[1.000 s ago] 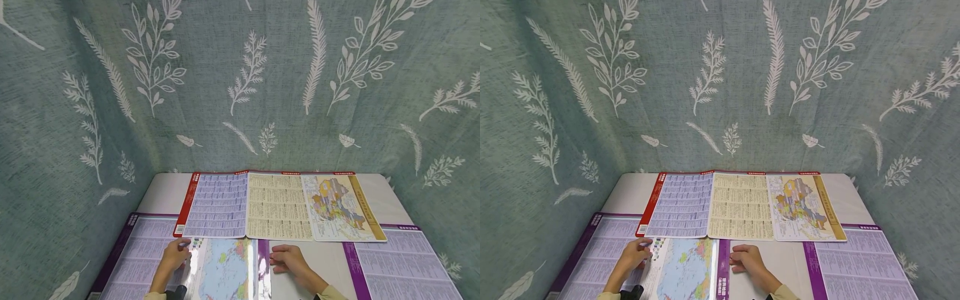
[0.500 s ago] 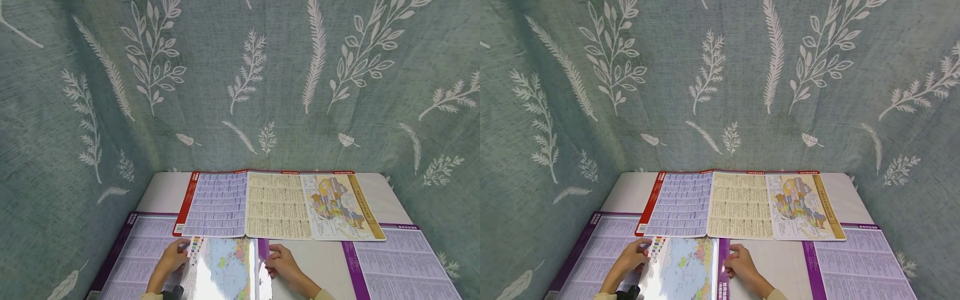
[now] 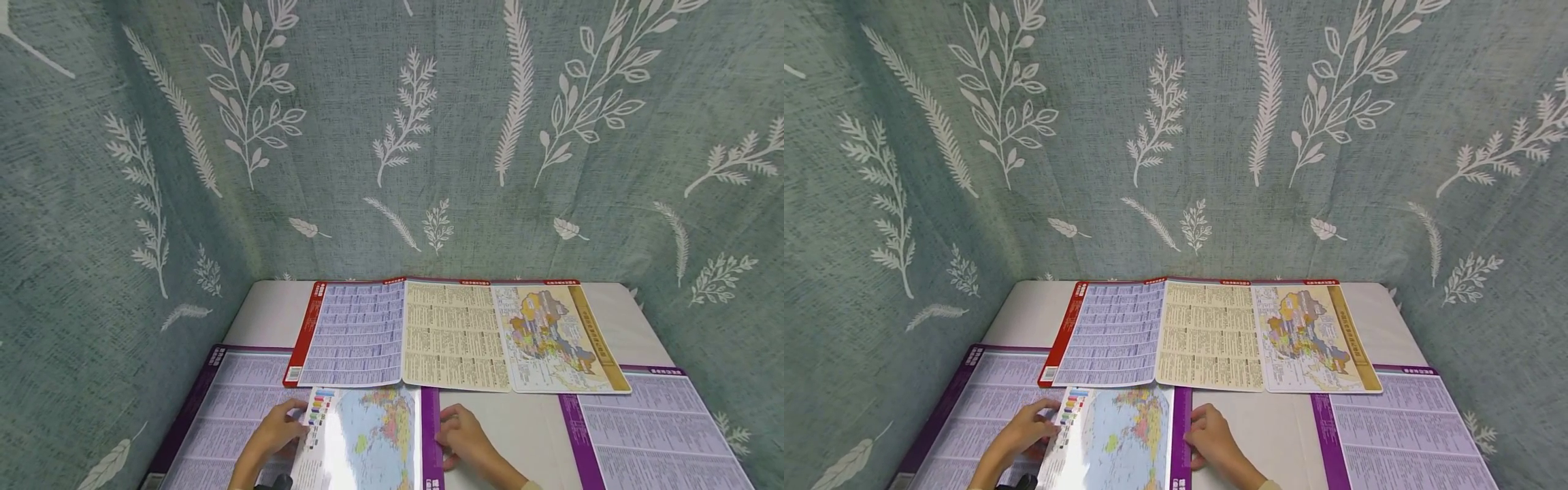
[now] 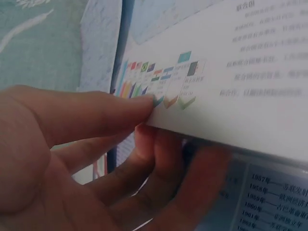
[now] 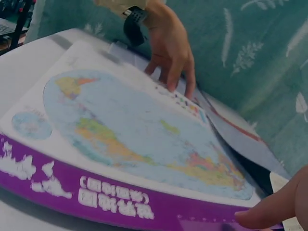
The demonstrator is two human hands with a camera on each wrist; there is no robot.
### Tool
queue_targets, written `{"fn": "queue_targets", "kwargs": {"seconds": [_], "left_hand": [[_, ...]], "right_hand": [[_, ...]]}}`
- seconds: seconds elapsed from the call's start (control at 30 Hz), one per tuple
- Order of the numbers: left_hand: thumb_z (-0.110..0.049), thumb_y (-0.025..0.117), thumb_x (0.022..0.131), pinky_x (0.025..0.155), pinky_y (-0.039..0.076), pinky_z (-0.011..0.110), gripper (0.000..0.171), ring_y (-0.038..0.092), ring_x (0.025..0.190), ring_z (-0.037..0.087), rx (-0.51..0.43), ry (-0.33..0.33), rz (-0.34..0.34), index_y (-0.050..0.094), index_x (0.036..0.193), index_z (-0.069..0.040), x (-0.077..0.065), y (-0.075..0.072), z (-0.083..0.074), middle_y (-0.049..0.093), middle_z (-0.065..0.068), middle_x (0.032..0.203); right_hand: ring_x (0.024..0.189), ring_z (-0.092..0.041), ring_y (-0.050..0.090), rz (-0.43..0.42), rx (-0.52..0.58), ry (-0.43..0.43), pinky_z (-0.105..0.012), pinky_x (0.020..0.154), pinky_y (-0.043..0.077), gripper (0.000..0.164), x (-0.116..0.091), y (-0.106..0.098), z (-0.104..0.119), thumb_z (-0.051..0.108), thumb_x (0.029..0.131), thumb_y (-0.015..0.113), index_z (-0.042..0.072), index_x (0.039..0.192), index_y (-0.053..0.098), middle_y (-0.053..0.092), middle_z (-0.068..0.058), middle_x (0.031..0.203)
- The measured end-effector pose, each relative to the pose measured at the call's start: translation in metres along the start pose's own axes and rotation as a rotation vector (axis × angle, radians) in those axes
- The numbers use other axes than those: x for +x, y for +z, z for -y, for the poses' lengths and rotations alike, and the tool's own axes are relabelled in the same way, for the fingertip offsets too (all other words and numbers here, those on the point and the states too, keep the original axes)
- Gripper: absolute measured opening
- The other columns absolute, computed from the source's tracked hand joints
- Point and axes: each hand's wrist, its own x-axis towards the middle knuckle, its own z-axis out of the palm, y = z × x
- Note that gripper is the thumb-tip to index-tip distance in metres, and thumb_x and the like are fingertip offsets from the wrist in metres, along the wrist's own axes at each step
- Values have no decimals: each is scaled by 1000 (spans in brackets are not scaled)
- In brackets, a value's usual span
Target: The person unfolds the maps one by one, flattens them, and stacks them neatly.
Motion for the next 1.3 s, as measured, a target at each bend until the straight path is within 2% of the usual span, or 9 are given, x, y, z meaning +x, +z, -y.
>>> {"fn": "queue_targets", "kwargs": {"seconds": [0.17,0.37,0.5,0.6,0.8,1.03,1.17,1.3], "left_hand": [[3,62,75,53,52,36,33,57,65,23,-21,7,41,56,107,9,-4,-3,1,60,11,79],[0,62,81,51,54,35,31,61,71,25,-99,-7,206,51,108,9,-9,-12,8,61,11,85],[1,62,80,53,54,33,31,63,72,25,-144,-12,298,50,107,9,-9,-16,13,62,11,87],[1,63,79,53,54,32,31,62,72,25,-165,-1,342,50,106,8,-10,-18,17,61,11,85],[0,64,77,53,55,35,33,59,74,22,-173,58,390,50,106,8,-14,-21,24,60,8,82],[-2,65,76,54,55,33,28,58,70,21,-179,44,438,50,99,1,-18,-22,32,57,4,75],[-1,66,77,53,55,31,26,59,68,20,-225,41,470,50,98,1,-18,-23,34,60,5,76],[0,65,78,51,54,28,26,59,67,18,-291,34,527,49,99,0,-18,-25,34,57,1,74]], "right_hand": [[66,-20,60,31,49,39,-36,52,55,47,-4,-1,-5,-12,74,58,-14,117,41,62,-10,79],[56,-17,61,69,63,30,-29,50,54,53,-8,-2,-8,-14,71,55,-17,122,39,62,-10,75],[53,-15,59,95,52,29,-26,46,52,49,-11,0,-10,-11,69,55,-12,117,43,59,-6,69],[55,-16,59,114,64,19,-26,44,51,46,-13,0,-12,-11,70,57,-9,113,44,58,-5,69],[57,-21,64,161,131,-1,-29,46,53,41,-15,-3,-17,-13,71,54,-8,111,44,66,-11,75],[60,-19,64,215,145,-15,-25,49,53,37,-21,-5,-22,-12,71,53,-6,107,49,67,-11,77],[60,-17,63,217,156,-25,-22,49,52,39,-24,-6,-24,-13,69,51,-7,107,53,67,-11,76],[59,-15,61,215,173,-33,-20,48,51,42,-25,-5,-25,-14,67,49,-7,107,56,64,-8,72]]}}
